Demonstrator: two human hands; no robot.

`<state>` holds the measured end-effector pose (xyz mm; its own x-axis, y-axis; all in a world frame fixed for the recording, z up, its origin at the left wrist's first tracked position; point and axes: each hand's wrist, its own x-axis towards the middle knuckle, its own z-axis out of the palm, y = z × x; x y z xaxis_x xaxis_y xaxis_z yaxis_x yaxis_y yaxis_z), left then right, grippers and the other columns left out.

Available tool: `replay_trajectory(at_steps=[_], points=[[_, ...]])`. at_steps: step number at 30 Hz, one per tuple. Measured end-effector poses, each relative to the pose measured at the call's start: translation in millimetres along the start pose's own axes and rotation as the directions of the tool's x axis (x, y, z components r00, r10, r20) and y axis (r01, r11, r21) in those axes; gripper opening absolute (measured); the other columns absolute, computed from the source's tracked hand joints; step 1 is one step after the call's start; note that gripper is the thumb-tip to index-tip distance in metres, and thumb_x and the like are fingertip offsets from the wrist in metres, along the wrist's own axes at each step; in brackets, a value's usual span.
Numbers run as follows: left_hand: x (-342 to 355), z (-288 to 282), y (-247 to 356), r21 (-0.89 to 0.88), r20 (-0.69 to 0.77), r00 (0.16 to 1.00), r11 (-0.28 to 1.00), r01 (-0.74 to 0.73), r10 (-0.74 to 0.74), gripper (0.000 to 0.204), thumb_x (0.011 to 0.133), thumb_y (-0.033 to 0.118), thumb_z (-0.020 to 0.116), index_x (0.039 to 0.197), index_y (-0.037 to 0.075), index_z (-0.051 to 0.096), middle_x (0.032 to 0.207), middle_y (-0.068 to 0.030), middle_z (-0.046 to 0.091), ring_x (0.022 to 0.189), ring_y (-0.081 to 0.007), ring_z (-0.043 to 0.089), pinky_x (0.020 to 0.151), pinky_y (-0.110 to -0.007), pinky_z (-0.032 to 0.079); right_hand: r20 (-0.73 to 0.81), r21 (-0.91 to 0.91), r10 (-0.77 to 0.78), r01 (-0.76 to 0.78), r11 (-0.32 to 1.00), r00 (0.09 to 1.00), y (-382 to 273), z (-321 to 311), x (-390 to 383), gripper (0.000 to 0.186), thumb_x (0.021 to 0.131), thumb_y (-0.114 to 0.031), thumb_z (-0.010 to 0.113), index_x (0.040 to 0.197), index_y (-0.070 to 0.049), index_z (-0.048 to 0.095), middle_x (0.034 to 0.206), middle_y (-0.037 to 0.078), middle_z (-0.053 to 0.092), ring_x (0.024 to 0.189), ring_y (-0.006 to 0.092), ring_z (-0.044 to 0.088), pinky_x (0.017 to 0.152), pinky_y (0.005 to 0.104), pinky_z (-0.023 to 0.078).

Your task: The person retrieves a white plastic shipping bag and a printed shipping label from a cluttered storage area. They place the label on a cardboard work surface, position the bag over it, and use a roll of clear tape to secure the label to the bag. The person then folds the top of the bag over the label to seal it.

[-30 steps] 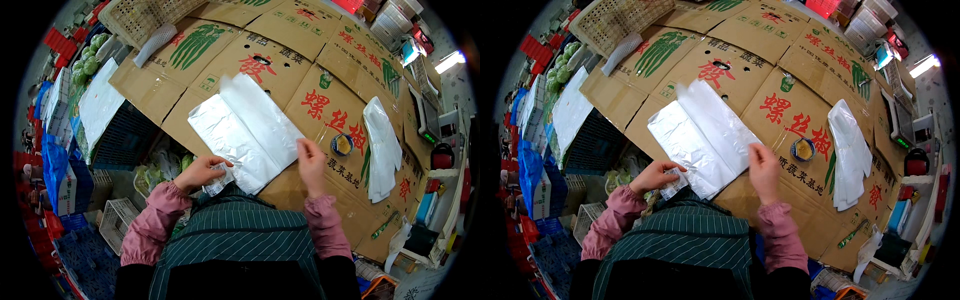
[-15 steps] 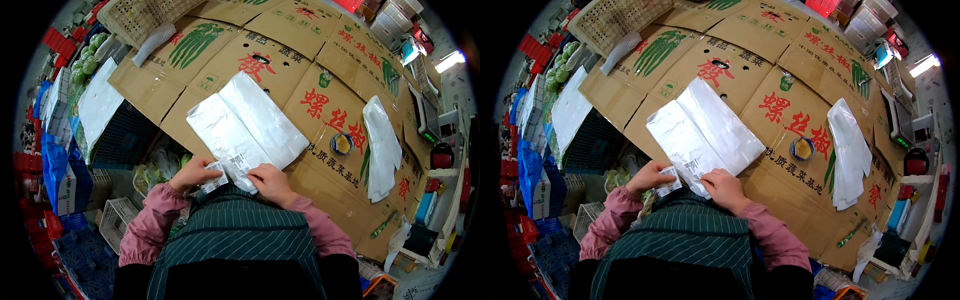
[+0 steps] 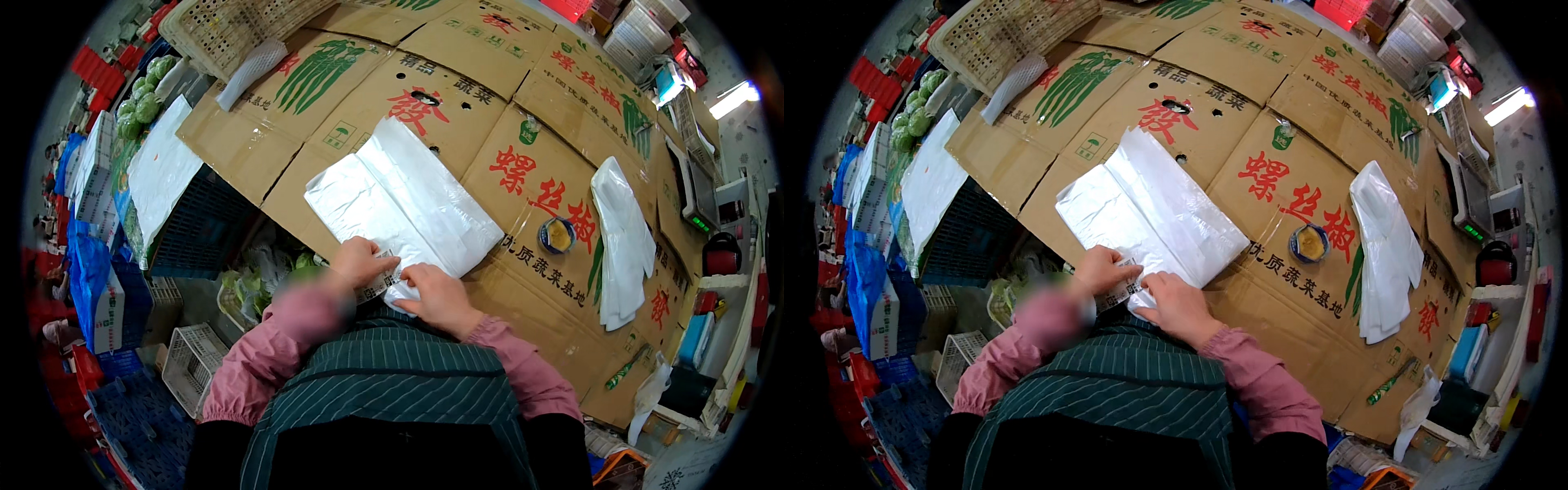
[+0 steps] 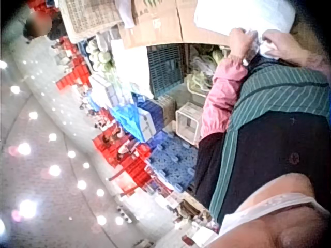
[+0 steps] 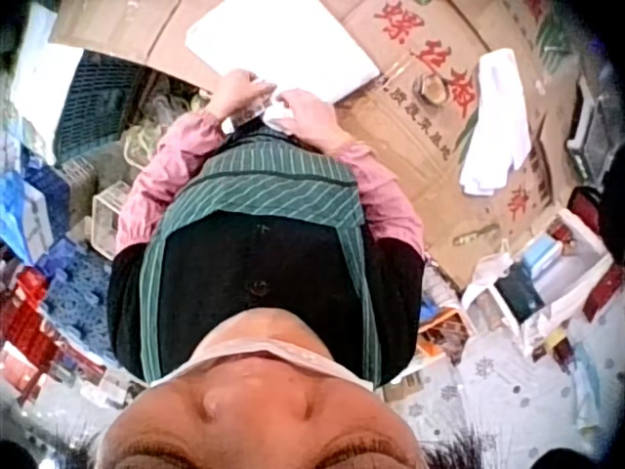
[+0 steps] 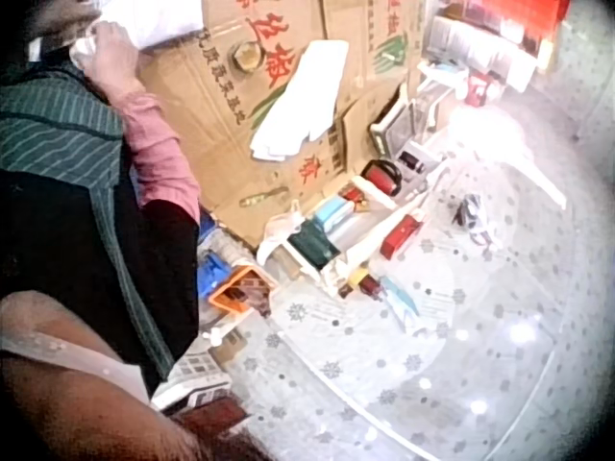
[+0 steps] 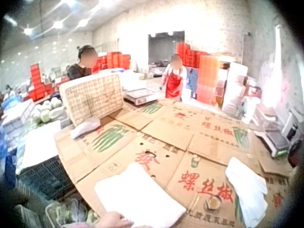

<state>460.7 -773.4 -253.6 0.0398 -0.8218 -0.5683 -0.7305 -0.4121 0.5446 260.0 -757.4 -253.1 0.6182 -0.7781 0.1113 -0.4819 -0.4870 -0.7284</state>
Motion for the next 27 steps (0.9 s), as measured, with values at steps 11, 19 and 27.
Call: replay_trajectory(at_steps=[11,19,27], points=[[-44,-42,-57,-0.632,0.312,0.945,0.764,0.128,0.100,0.023,0.081,0.016,0.071,0.096,-0.001,0.068,0.082,-0.0061,0.068,0.070,-0.0103,0.062,0.060,-0.026,0.049,-0.054,0.328,0.140,-0.115,0.938,0.989,19,-4,-6,0.011,0.082,-0.014,0.063,0.088,-0.005,0.067,0.077,0.009,0.060,0.070,0.0217,0.059,0.062,0.0312,0.047],[-9,-3,-20,-0.497,0.098,0.986,0.865,-0.071,0.137,0.016,0.080,0.017,0.068,0.085,0.001,0.067,0.067,-0.0003,0.061,0.054,-0.0078,0.051,0.050,-0.025,0.042,-0.432,0.241,0.214,-0.117,0.964,0.876,3,-66,9,0.012,0.082,-0.010,0.064,0.092,-0.003,0.065,0.081,0.010,0.061,0.067,0.0196,0.061,0.058,0.0281,0.047],[-18,-4,-25,-0.218,0.085,0.993,0.974,-0.064,0.085,0.027,0.076,0.024,0.074,0.077,-0.001,0.066,0.065,-0.0044,0.062,0.059,-0.0091,0.056,0.054,-0.028,0.045,-0.006,-0.079,0.001,-0.002,0.997,1.000,0,15,-3,0.016,0.080,-0.024,0.065,0.088,-0.009,0.063,0.075,0.006,0.056,0.078,0.0246,0.058,0.066,0.0352,0.048]])
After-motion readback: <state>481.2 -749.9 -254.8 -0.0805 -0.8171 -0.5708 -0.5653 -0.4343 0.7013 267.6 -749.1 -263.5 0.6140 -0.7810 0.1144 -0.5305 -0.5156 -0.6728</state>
